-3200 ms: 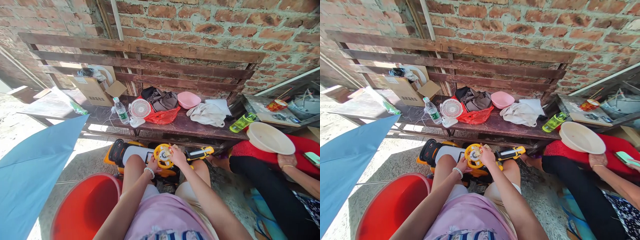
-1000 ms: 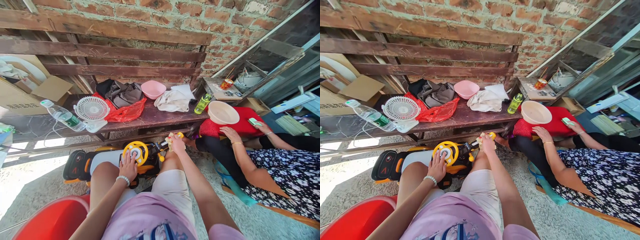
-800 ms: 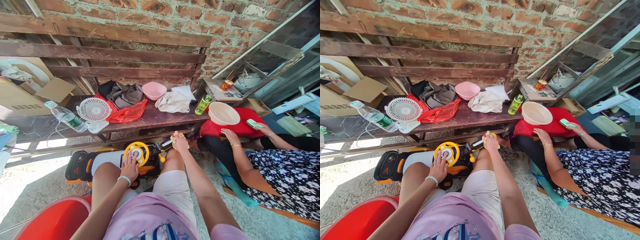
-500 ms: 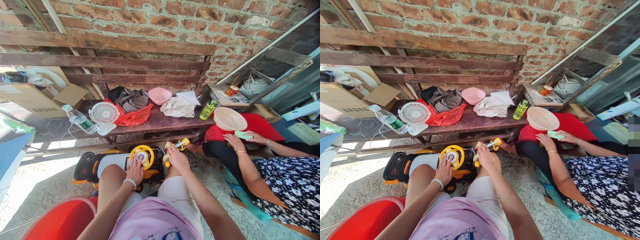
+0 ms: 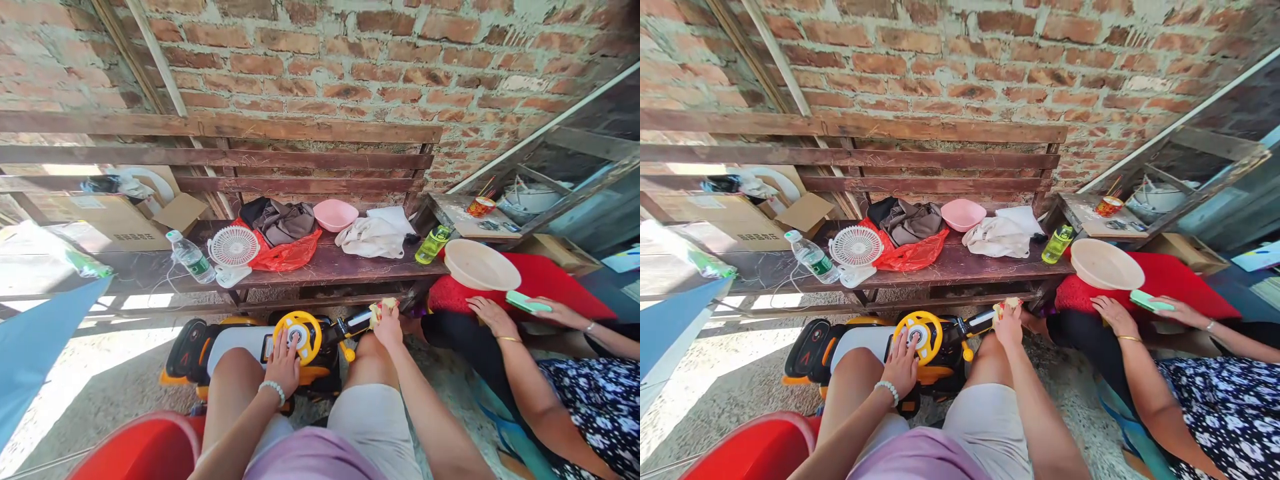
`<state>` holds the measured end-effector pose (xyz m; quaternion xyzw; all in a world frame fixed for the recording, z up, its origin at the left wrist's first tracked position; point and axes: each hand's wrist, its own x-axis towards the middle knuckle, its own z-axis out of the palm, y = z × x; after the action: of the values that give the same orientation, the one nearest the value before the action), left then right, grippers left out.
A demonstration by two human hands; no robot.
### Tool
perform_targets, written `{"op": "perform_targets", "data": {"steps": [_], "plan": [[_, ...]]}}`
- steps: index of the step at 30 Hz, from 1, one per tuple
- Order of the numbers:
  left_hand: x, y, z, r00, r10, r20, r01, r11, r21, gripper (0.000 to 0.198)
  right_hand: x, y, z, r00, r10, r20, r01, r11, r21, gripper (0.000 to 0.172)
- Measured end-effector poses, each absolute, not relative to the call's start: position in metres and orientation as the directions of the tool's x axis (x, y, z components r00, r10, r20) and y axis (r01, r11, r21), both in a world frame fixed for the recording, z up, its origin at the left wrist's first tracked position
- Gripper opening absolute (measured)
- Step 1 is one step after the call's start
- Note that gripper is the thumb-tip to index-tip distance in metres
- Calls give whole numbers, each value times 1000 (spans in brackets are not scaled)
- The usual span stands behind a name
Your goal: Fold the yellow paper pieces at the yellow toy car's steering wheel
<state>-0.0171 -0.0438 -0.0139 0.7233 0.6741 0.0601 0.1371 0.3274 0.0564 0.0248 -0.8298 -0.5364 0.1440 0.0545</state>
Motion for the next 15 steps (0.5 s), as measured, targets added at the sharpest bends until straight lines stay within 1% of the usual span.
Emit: {"op": "perform_targets", "data": {"steps": [2,4,9,12,15], "plan": [[-17,-44,-13,80,991,-106,957,-47,286,66,306,50,18,390,901,-193,882,-425,-205,70],[-18,-44,-12,84,989,-118,954,-46,295,66,294,45,13,355,912,-204,897,-394,-201,67],[-20,-42,-11,99,986,-133,957,-58,286,67,318,50,18,249,913,-323,926,-322,-197,59],[-18,-42,-13,85,987,-135,962,-46,268,67,331,54,29,162,919,-361,954,-240,-182,57],[-16,-43,-17,72,992,-107,963,-42,266,65,318,47,39,75,931,-358,981,-133,-140,57]]}}
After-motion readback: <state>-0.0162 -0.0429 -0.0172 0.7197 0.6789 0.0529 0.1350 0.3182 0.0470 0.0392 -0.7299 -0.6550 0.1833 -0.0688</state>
